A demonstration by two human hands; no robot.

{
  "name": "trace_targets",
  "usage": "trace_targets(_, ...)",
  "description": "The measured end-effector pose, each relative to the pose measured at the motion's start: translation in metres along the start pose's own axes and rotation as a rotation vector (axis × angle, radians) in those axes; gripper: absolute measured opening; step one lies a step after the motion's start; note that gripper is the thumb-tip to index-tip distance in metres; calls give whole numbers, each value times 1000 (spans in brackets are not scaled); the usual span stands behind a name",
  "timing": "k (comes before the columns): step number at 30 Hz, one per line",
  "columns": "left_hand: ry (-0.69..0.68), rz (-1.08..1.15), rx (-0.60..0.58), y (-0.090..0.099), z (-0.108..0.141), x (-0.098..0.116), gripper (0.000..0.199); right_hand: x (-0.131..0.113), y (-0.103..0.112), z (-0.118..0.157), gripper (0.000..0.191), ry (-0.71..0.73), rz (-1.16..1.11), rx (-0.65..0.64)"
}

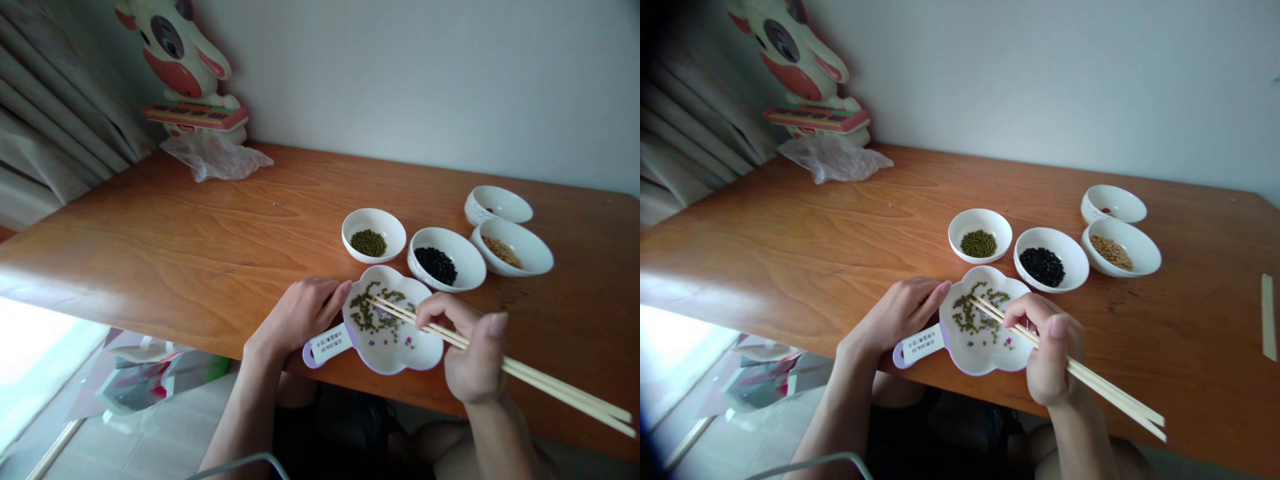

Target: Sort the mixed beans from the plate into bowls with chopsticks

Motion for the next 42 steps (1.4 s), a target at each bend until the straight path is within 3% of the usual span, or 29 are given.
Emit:
trace_targets(6, 9, -7, 3, 1, -1, 0, 56, 4, -1, 0, 85, -8, -14, -48)
trace_targets(19, -5, -13, 15, -3, 0, -3, 53, 3, 1, -2, 81, 103, 44, -6)
trace_targets(25, -3, -8, 12, -3, 0, -3, 55, 10, -1, 1, 83, 78, -6, -43)
trace_targets(34, -11, -3, 7, -4, -1, -4, 52, -2, -4, -4, 75, 89, 27, -6)
trace_targets(42, -6, 14, -5, -2, 0, -3, 52, 2, 1, -1, 81, 108, 5, 56)
Point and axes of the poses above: each hand's wrist, its own z-axis away from the middle knuckle, its own y-axis out of the back of the hand, x = y × z, the point moved 4 cm from there along -z, towards the middle knuckle, and after that the axes turned 14 degrees about y, right-handed, at the moved point
